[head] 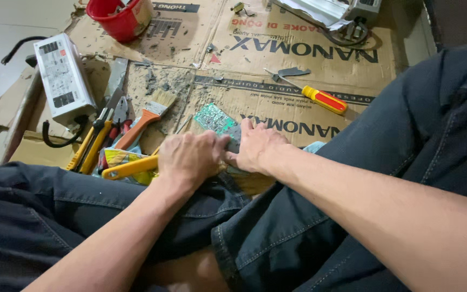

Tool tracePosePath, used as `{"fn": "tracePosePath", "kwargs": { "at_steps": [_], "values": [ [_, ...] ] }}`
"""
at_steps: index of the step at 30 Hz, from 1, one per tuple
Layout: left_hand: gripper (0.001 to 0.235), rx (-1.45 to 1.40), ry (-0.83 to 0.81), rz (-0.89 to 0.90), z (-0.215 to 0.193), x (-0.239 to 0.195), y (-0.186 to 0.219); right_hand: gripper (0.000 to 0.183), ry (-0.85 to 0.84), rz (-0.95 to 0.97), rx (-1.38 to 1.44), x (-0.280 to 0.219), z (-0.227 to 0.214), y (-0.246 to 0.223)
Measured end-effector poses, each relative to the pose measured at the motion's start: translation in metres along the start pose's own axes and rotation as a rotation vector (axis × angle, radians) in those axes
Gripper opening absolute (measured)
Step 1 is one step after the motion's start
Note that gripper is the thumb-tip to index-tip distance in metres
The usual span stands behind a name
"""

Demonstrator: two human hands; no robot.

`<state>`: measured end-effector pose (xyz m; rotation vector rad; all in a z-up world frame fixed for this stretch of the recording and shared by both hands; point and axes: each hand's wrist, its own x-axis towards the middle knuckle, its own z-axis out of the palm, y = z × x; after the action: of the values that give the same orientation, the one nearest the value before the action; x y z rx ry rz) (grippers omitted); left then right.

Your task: The person sits on the floor and uses a small metal tool to scrape and clean the surface of a green circuit board. The board is placed on a cloth on the floor, and the person repeatedly scrapes different areas of the board.

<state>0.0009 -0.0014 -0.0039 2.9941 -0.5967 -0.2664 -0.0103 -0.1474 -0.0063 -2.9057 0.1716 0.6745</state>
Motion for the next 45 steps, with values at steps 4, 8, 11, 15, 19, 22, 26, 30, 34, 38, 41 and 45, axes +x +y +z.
{"fn": "tracePosePath", "kwargs": {
  "at_steps": [4,8,11,15,19,22,26,30,34,38,41,45],
  "values": [
    [0.059,0.029,0.065,-0.008,-0.001,0.002,0.0,0.091,0.01,-0.016,-0.012,0.015,0.01,0.008],
    [0.061,-0.011,0.011,0.017,-0.003,-0.003,-0.003,0.089,-0.007,-0.005,-0.011,0.005,0.004,0.001],
    [0.062,0.009,0.008,-0.005,-0.003,0.002,0.0,0.088,-0.009,0.004,-0.016,0.004,0.003,0.003],
    [0.06,-0.021,-0.028,0.007,-0.007,-0.004,0.004,0.093,-0.009,0.016,-0.033,0.015,0.01,0.006],
    [0.061,0.039,0.016,-0.032,0.001,0.004,0.0,0.087,0.003,0.004,0.012,0.004,0.004,0.004],
    [0.057,0.038,0.058,-0.029,0.007,0.005,-0.003,0.088,0.011,-0.005,-0.013,0.012,0.01,0.005],
    [0.058,0.008,0.027,0.019,-0.002,-0.004,0.002,0.09,0.01,0.015,0.015,0.019,0.012,0.005],
    [0.058,0.052,0.09,0.002,0.009,0.003,-0.003,0.078,0.01,0.002,0.07,-0.008,-0.009,-0.001],
    [0.056,0.074,0.066,0.005,0.009,-0.002,-0.016,0.08,-0.035,-0.003,0.045,-0.032,-0.018,-0.009],
    [0.049,0.166,0.127,-0.101,0.015,0.001,-0.033,0.074,0.046,-0.007,0.083,-0.031,-0.023,-0.008],
    [0.043,0.184,0.18,-0.114,0.016,0.005,-0.034,0.06,0.14,-0.005,0.249,0.031,0.012,0.02],
    [0.037,0.181,0.204,-0.132,0.02,0.009,-0.047,0.049,0.156,-0.024,0.409,0.018,0.006,0.01]
  ]
}}
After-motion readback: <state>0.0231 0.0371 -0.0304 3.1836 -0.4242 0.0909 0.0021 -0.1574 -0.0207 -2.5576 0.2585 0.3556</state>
